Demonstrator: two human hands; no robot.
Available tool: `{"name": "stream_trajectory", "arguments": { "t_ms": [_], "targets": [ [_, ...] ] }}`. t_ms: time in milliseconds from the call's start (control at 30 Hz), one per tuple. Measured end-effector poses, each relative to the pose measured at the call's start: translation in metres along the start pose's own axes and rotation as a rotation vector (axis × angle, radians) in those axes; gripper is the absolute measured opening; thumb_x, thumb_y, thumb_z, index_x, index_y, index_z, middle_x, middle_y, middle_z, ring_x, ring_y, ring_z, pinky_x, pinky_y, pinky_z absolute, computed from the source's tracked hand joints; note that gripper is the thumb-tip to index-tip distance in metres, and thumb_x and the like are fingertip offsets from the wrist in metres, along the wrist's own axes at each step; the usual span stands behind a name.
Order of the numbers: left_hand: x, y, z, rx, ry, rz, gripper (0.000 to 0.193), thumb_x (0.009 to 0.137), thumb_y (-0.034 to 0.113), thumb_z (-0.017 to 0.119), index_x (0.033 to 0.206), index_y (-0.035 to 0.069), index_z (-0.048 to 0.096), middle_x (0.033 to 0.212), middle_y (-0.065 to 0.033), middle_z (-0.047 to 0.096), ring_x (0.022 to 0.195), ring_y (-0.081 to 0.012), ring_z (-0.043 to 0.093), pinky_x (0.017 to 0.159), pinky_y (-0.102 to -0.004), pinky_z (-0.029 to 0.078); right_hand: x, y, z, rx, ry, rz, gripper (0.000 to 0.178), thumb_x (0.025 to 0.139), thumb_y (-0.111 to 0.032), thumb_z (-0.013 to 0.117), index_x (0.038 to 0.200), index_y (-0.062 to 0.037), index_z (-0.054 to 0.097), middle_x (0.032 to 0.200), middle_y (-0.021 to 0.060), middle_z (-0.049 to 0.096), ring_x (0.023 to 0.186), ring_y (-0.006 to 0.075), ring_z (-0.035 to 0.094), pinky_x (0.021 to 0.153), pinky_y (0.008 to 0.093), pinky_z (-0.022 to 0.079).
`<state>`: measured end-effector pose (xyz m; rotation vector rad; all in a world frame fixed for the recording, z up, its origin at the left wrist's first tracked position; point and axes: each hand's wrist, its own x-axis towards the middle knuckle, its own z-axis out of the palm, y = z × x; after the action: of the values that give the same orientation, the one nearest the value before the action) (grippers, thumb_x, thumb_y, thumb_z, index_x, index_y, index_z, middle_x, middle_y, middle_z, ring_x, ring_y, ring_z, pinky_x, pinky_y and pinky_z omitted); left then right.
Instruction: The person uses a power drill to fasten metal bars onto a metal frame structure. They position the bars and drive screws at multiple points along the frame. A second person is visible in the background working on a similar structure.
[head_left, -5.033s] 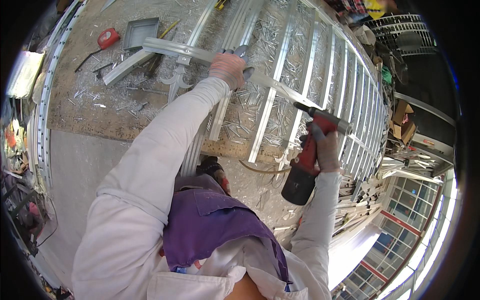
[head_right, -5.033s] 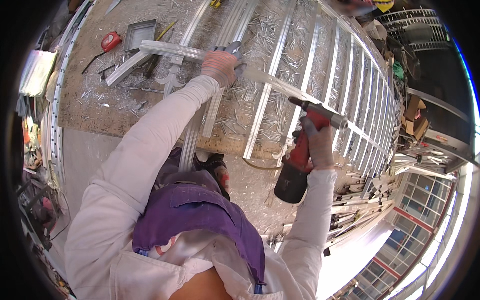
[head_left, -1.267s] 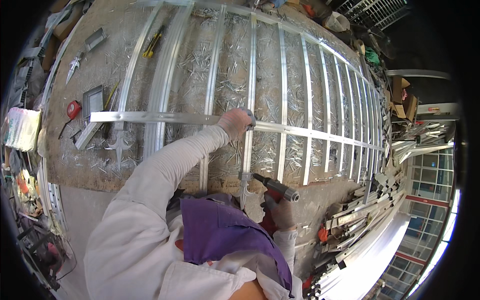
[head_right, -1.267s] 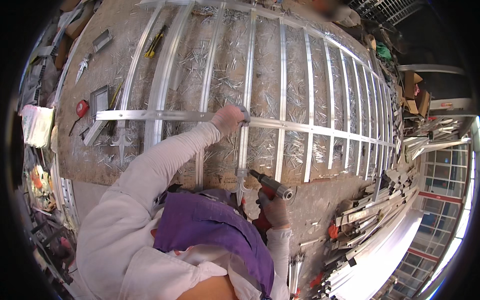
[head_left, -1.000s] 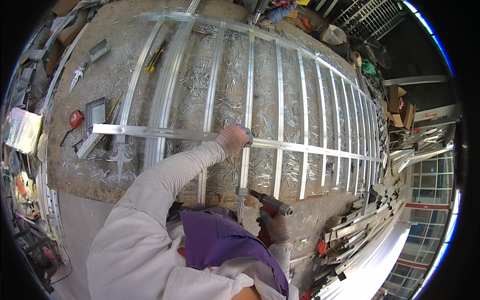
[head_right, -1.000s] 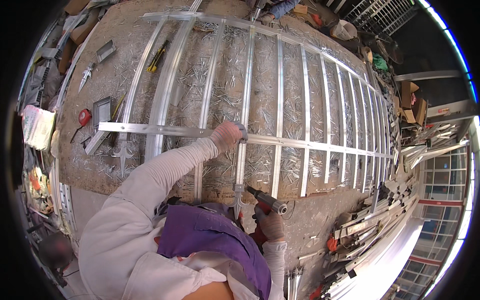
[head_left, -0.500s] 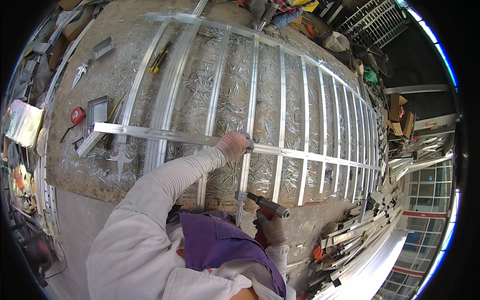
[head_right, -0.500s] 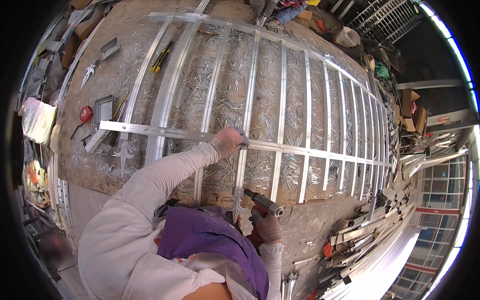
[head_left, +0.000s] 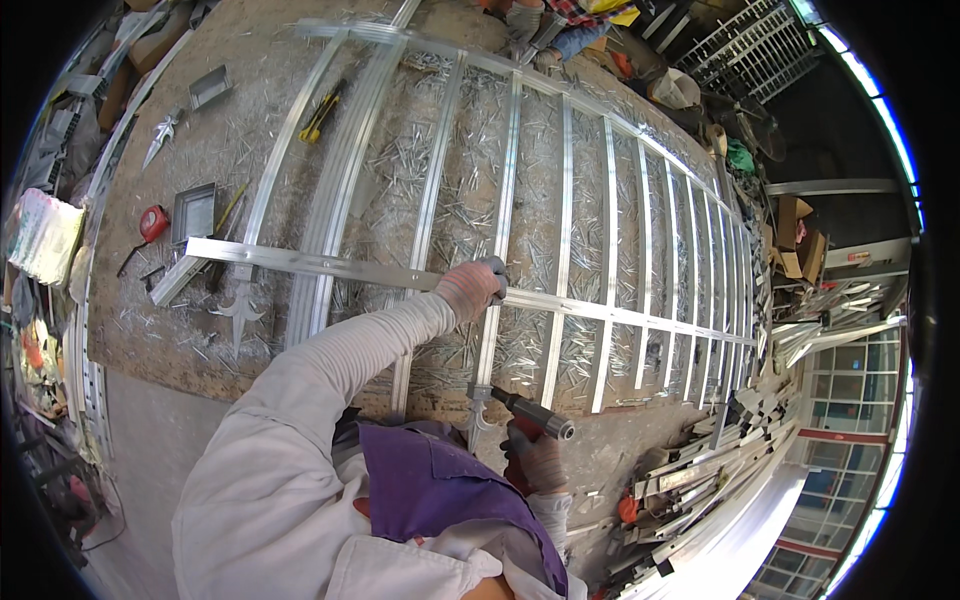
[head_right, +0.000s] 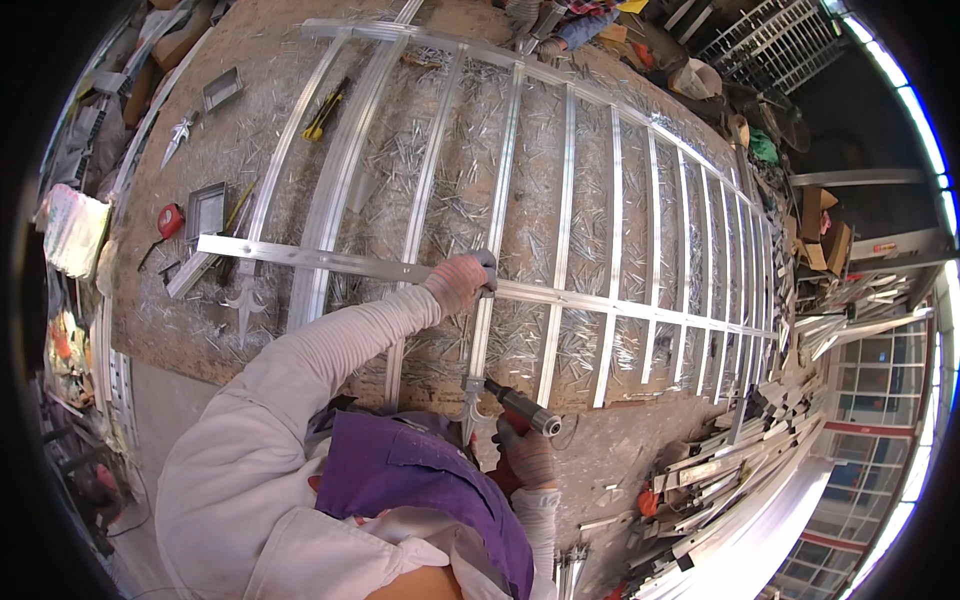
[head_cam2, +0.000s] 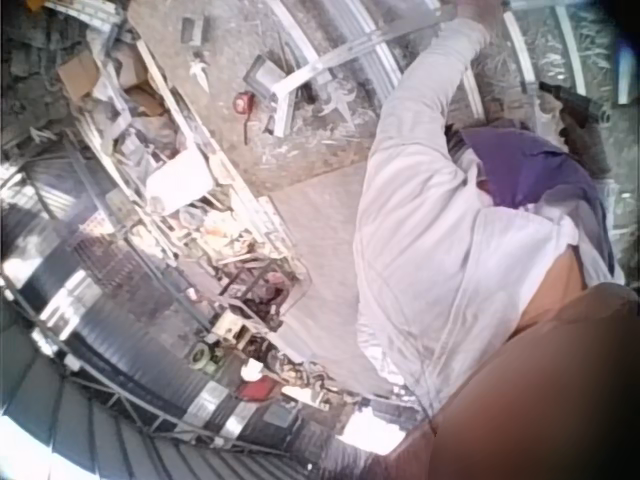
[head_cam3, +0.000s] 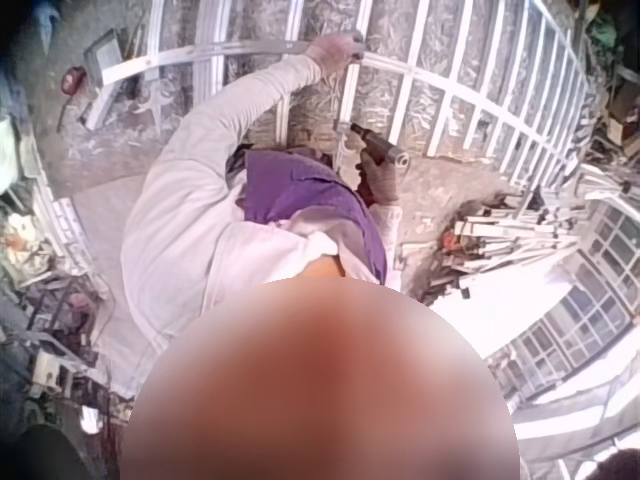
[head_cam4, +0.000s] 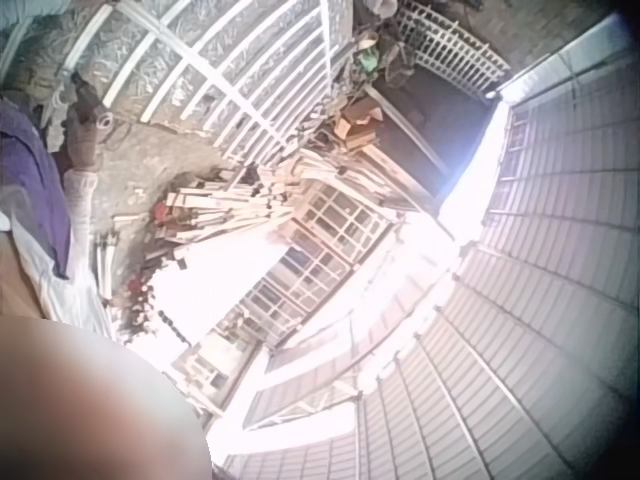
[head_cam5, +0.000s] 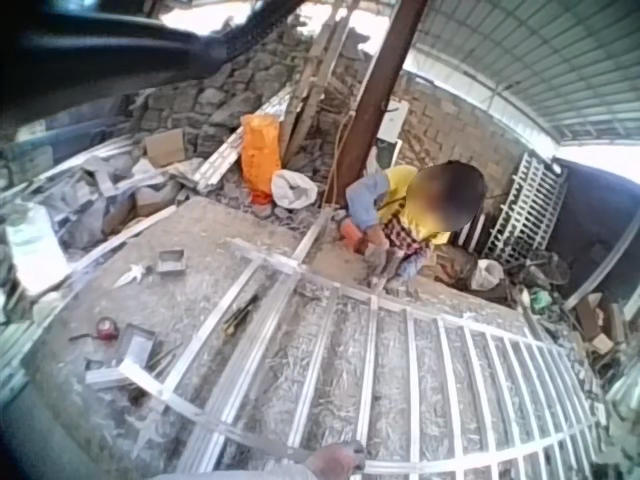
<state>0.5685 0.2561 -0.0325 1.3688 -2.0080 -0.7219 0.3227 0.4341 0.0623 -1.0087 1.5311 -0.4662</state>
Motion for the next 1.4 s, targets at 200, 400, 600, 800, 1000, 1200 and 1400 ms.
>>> {"name": "stream_trajectory", "arguments": {
  "t_ms": [200,400,600,800,1000,1200,1400],
  "targets": [
    [0.001,0.001,-0.005,-0.060,-0.047,-0.091,0.013,0.074,0.013,0.074,0.086,0.009,0.070,0.095,-0.0083,0.062,0.090,-0.0283,0.063,0.081,-0.0362,0.052,-0.001,0.014,-0.001,-0.034,0.022,-0.046,0.027,0.087,-0.011,0.065,0.111,-0.0025,0.059,0.080,0.0067,0.066,0.065,0.0141,0.066,0.055,0.0288,0.049],
    [-0.005,0.003,-0.012,0.022,-0.080,-0.034,0.021,0.077,0.021,0.074,0.094,0.010,0.070,0.096,-0.0087,0.061,0.092,-0.0288,0.062,0.081,-0.0377,0.052,-0.006,0.010,-0.001,-0.091,0.041,0.077,0.026,0.086,-0.013,0.066,0.109,-0.0024,0.059,0.080,0.0069,0.067,0.065,0.0136,0.065,0.054,0.0287,0.049],
    [-0.006,-0.003,-0.009,0.054,-0.063,0.001,0.024,0.078,0.022,0.074,0.099,0.011,0.069,0.096,-0.0089,0.061,0.092,-0.0295,0.061,0.081,-0.0391,0.052,-0.007,0.010,0.001,-0.039,0.042,0.045,0.027,0.086,-0.015,0.067,0.109,-0.0028,0.060,0.079,0.0055,0.066,0.064,0.0138,0.064,0.054,0.0288,0.049],
    [-0.006,-0.003,-0.006,0.035,-0.077,-0.014,0.022,0.080,0.020,0.071,0.100,0.011,0.069,0.095,-0.0090,0.060,0.090,-0.0291,0.061,0.079,-0.0393,0.051,-0.005,0.015,0.000,-0.011,0.039,0.087,0.032,0.085,-0.011,0.068,0.114,-0.0032,0.057,0.082,0.0053,0.065,0.064,0.0138,0.063,0.054,0.0284,0.048],
    [-0.006,-0.003,-0.005,0.054,-0.073,-0.019,0.021,0.081,0.021,0.070,0.098,0.010,0.069,0.094,-0.0090,0.059,0.089,-0.0291,0.060,0.079,-0.0398,0.050,-0.008,0.009,0.003,0.000,0.036,0.065,0.031,0.085,-0.010,0.067,0.114,-0.0026,0.057,0.082,0.0061,0.065,0.063,0.0141,0.063,0.053,0.0285,0.048],
    [-0.006,-0.002,-0.008,0.072,-0.092,-0.021,0.021,0.082,0.023,0.069,0.099,0.010,0.069,0.095,-0.0094,0.059,0.089,-0.0299,0.060,0.080,-0.0402,0.050,-0.008,0.013,0.002,-0.008,0.032,0.018,0.030,0.086,-0.011,0.066,0.113,-0.0018,0.057,0.083,0.0068,0.065,0.065,0.0144,0.064,0.054,0.0290,0.049],
    [-0.005,-0.004,-0.005,0.123,-0.134,-0.056,0.022,0.083,0.025,0.068,0.100,0.010,0.068,0.095,-0.0098,0.059,0.090,-0.0304,0.060,0.080,-0.0407,0.050,-0.006,0.018,0.000,-0.039,0.031,0.008,0.029,0.086,-0.011,0.066,0.111,-0.0013,0.058,0.084,0.0080,0.065,0.067,0.0153,0.064,0.058,0.0301,0.050]
  ]
}}
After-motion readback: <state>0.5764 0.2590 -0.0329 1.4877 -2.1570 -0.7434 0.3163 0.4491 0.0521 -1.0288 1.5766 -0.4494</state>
